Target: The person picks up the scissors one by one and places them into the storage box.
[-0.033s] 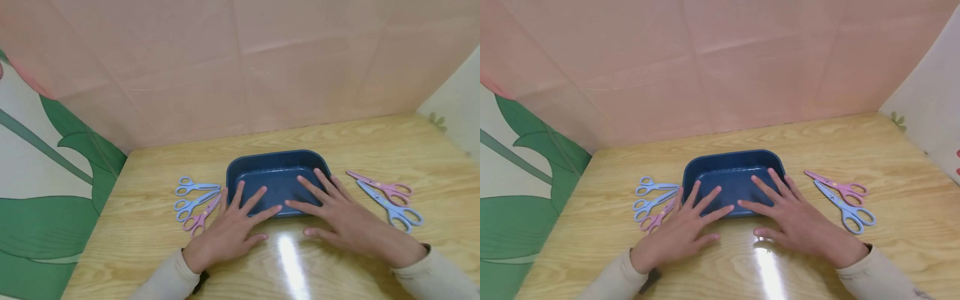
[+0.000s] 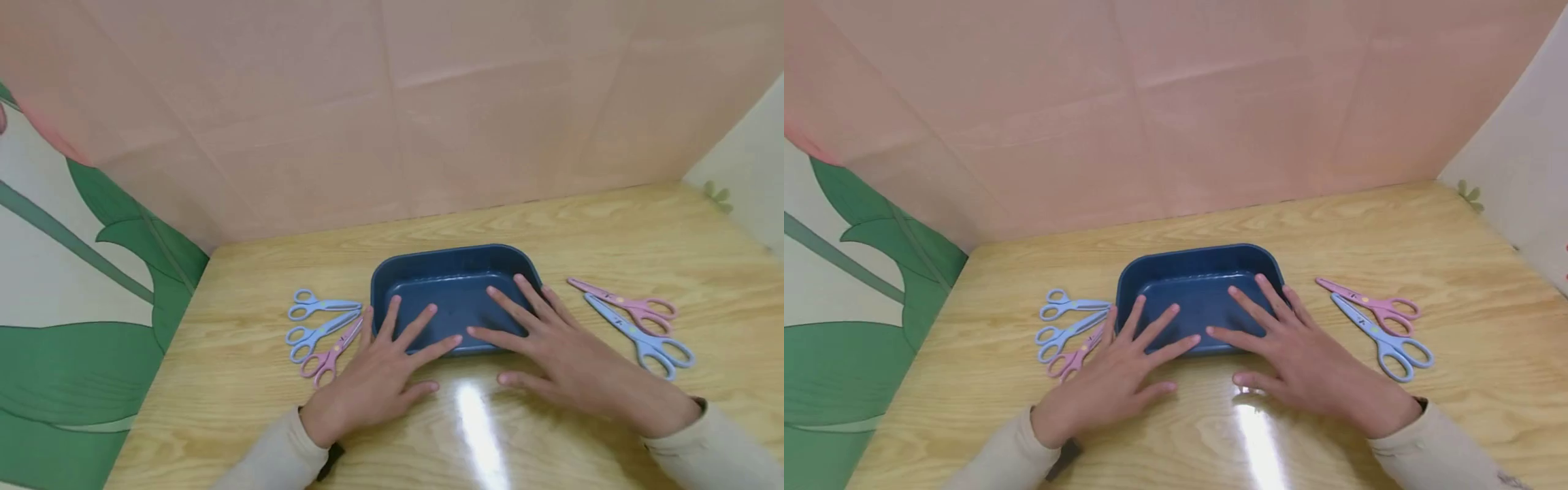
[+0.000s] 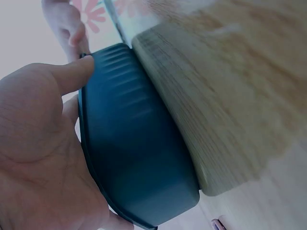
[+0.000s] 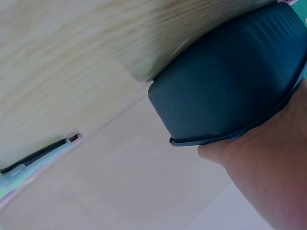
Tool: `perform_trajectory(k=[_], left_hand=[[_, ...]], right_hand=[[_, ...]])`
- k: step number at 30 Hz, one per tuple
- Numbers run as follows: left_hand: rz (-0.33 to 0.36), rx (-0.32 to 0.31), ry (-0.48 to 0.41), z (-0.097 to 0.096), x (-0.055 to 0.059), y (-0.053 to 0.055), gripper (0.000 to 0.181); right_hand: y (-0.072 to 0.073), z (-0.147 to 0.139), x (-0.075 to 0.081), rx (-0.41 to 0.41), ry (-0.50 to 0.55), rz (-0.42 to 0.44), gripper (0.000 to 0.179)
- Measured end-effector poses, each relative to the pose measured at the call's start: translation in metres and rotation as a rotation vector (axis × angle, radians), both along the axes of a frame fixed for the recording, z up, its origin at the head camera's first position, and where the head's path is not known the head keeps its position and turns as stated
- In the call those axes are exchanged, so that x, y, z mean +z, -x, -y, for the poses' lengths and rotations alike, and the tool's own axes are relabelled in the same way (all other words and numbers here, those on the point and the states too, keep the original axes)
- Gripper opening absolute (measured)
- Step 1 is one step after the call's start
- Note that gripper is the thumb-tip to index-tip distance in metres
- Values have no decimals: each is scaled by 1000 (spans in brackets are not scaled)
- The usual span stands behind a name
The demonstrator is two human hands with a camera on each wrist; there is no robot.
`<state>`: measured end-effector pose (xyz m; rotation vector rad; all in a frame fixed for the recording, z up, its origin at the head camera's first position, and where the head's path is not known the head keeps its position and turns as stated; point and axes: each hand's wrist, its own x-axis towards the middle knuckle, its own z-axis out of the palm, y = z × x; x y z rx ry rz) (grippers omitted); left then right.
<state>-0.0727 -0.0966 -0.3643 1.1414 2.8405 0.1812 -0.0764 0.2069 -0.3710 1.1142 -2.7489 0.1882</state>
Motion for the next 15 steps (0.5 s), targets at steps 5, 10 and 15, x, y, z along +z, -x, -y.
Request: perform_trajectory(k=[5,10,15], left_hand=[[3,7,-8,-1,0,1,71],[10,2,-9,2,-1,0,71],[3,-10,-11,3,-1,2,70]], right_hand=[[2,-1,2,6,9,-11,65],[2,0,-2,12,27,-5,64],[2,1,-5,15,52,-15,63]])
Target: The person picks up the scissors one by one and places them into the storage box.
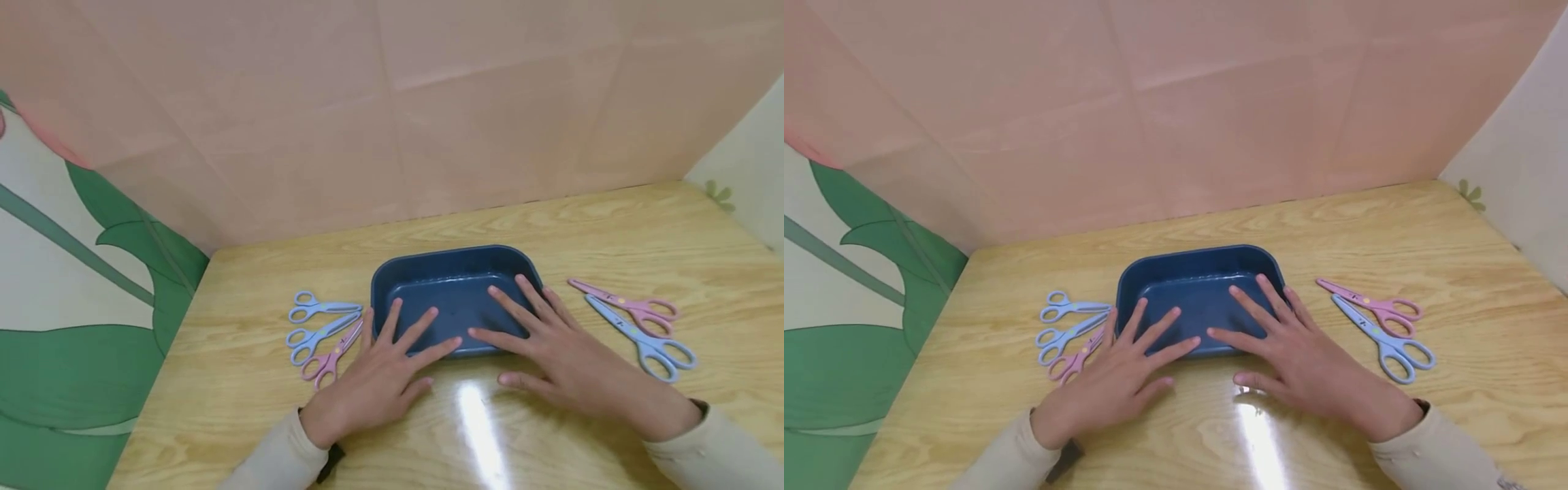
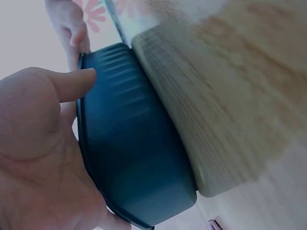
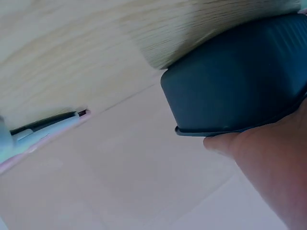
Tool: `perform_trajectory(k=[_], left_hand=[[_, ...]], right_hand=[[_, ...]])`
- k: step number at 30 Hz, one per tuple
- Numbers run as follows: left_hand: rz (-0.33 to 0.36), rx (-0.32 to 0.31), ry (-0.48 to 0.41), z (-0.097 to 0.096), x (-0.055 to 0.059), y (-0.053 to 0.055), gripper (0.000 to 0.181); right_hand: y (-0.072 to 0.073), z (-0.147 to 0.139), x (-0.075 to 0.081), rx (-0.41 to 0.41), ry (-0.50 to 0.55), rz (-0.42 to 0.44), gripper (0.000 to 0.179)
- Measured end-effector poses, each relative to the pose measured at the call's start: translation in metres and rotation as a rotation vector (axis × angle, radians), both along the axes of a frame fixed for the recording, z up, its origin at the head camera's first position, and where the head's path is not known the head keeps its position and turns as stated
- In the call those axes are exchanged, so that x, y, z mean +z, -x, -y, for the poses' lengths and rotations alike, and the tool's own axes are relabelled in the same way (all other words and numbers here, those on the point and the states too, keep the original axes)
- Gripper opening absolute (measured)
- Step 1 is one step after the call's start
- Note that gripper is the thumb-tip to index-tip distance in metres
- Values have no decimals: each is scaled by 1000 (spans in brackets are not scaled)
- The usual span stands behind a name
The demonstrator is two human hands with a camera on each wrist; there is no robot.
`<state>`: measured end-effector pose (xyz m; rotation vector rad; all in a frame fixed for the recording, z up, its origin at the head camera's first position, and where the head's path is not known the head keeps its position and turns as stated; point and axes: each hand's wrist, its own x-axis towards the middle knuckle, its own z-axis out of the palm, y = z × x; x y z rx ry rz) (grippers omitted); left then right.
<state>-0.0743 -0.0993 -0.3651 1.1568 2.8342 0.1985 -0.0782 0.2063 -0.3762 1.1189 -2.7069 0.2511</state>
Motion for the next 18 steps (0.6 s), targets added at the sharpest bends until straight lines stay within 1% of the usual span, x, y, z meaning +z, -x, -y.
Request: perform_trajectory(k=[5,7,8,9,11,13,15,18], left_hand=[[-6,-7,-5,-1,2,0,69],[8,16,-29,0,2,-2,70],[17,41,-48,1,2,-3,70],[21,74,-76,2,2,-4,70],[45,157,-159,4,3,-8,72],[70,239,-264,6,4,-11,75],[126,318,-392,7,5,-14,80],[258,461,-584,7,7,-14,89]], right_hand=[[-2,-1,3,-14,-9,18,62],[-3,-2,3,-28,-7,52,62],[-4,-3,3,-38,-1,67,61],[-4,-4,3,-49,7,79,61],[-5,-6,3,-75,25,101,60],[-5,-10,3,-97,35,103,59],[-5,-14,5,-119,44,100,58],[-4,-23,7,-139,59,103,59]])
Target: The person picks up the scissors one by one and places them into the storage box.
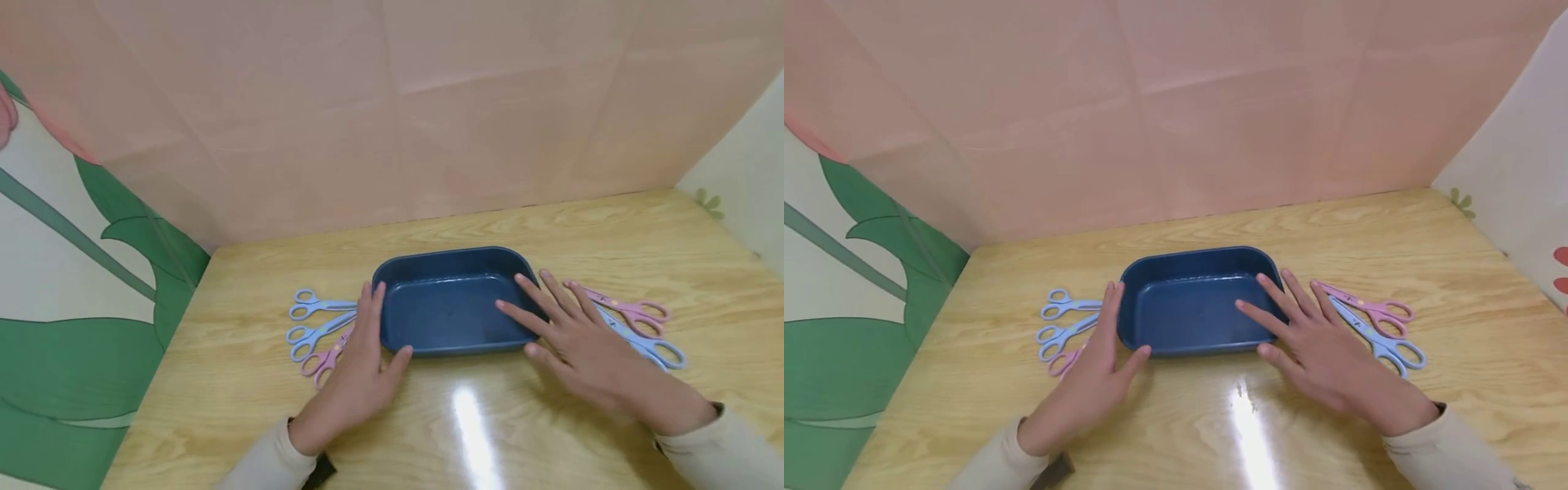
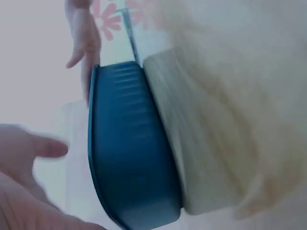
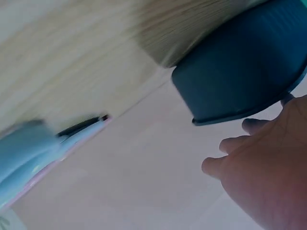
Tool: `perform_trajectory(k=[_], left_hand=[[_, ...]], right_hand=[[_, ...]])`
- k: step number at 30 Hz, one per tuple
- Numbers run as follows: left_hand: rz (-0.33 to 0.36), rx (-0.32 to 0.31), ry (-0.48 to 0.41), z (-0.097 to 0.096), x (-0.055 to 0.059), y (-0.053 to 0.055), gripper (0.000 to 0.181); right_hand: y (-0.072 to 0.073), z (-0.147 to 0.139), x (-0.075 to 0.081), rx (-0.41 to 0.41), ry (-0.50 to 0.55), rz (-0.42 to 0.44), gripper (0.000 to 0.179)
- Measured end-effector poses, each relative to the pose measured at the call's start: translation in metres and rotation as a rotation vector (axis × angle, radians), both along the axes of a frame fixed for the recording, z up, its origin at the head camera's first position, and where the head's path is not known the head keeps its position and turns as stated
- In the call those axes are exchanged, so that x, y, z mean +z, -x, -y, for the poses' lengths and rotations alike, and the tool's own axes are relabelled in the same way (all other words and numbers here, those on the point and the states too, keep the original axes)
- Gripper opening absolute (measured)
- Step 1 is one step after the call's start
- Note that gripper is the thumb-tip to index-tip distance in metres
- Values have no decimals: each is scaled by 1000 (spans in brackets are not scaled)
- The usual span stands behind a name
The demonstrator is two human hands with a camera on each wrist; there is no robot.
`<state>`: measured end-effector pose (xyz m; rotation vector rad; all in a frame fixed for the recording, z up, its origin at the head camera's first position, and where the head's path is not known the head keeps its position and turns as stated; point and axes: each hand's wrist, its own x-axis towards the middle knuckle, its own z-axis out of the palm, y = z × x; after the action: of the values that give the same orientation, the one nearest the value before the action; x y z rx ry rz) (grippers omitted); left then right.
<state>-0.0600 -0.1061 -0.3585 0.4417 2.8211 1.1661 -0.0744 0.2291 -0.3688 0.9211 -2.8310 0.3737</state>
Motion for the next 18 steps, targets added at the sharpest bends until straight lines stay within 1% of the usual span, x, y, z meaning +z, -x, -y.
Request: perform_trajectory(k=[2,4,5,7,10,11,12,15,17,18], left_hand=[[100,82,-142,0,0,2,91],[164,139,-262,1,-3,5,92],[184,154,-310,2,-5,7,91],[207,158,-391,3,-9,10,89],[228,174,-447,3,-15,16,83],[247,183,-461,3,-16,17,81],[270,189,-479,2,-18,18,78],[383,186,-600,1,-22,20,71],[444,174,-700,1,-26,20,67],[464,165,-751,1,-27,20,66]], right_hand=[[0,-6,0,-17,20,6,59],[1,-12,0,-36,34,10,59],[1,-15,-1,-48,43,14,59],[1,-23,-2,-76,45,10,59],[5,-36,-4,-123,30,-13,58],[7,-41,-5,-140,25,-17,57],[9,-46,-6,-157,14,-23,56],[18,-63,-10,-205,3,-20,52],[23,-75,-13,-239,5,-15,49],[26,-81,-14,-255,10,-17,48]])
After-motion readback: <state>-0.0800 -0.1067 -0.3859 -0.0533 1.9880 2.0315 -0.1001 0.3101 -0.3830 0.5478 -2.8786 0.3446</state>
